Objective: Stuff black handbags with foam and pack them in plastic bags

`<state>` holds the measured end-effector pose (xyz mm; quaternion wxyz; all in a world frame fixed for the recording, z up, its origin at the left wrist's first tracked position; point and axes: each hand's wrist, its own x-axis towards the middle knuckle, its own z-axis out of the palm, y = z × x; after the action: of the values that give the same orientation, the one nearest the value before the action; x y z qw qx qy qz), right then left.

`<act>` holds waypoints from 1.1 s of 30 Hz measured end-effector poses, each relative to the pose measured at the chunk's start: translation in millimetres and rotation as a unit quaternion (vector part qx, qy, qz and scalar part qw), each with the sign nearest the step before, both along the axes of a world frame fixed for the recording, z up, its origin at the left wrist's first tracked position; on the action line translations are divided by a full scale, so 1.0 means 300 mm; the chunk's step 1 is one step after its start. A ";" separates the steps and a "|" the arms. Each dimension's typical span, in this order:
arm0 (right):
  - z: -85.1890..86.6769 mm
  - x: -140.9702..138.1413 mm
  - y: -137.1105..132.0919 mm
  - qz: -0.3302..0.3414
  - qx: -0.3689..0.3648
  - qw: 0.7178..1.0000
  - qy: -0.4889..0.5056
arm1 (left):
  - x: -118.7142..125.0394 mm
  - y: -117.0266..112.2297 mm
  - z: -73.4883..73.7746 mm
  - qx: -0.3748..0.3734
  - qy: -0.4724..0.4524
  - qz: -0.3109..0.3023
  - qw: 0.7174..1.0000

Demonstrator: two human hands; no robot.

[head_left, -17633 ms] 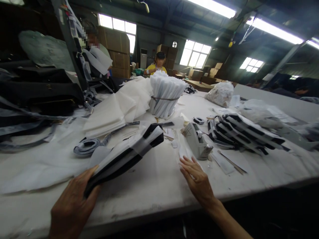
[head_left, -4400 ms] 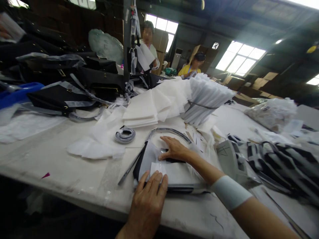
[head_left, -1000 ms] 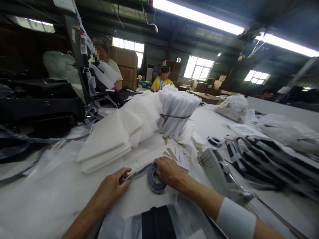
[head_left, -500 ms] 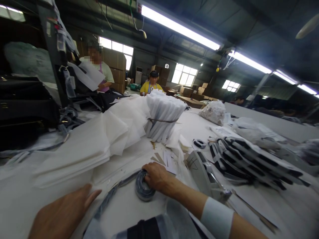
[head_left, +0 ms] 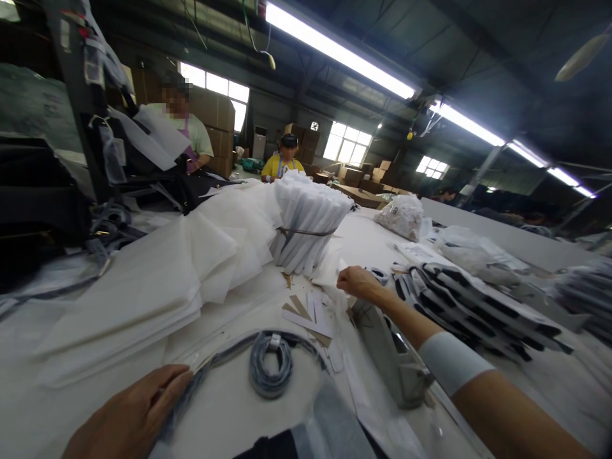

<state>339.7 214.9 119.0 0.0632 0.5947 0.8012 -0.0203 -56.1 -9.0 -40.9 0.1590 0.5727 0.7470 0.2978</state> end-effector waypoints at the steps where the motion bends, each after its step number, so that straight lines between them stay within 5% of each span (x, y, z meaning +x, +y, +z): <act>1: 0.000 0.026 0.010 0.000 -0.015 1.000 -0.022 | 0.005 0.000 0.003 -0.020 -0.009 -0.013 1.000; 8: -0.085 0.050 -0.035 0.052 -0.069 0.989 -0.121 | 0.003 0.004 0.001 -0.036 -0.001 -0.044 0.998; 15: -0.109 0.062 -0.049 0.060 -0.010 0.992 -0.107 | 0.028 0.003 0.072 -0.033 0.005 -0.050 0.998; 24: -0.116 0.085 -0.021 0.025 0.099 0.990 -0.097 | 0.039 -0.001 0.100 -0.038 -0.012 -0.058 0.998; 33: -0.173 0.084 -0.006 0.072 0.091 0.988 -0.103 | 0.088 -0.016 0.156 -0.036 -0.037 -0.056 0.997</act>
<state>364.8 213.0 67.3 0.0917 0.5381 0.8294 0.1188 -29.6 -13.9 5.9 0.2233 0.5966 0.7173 0.2822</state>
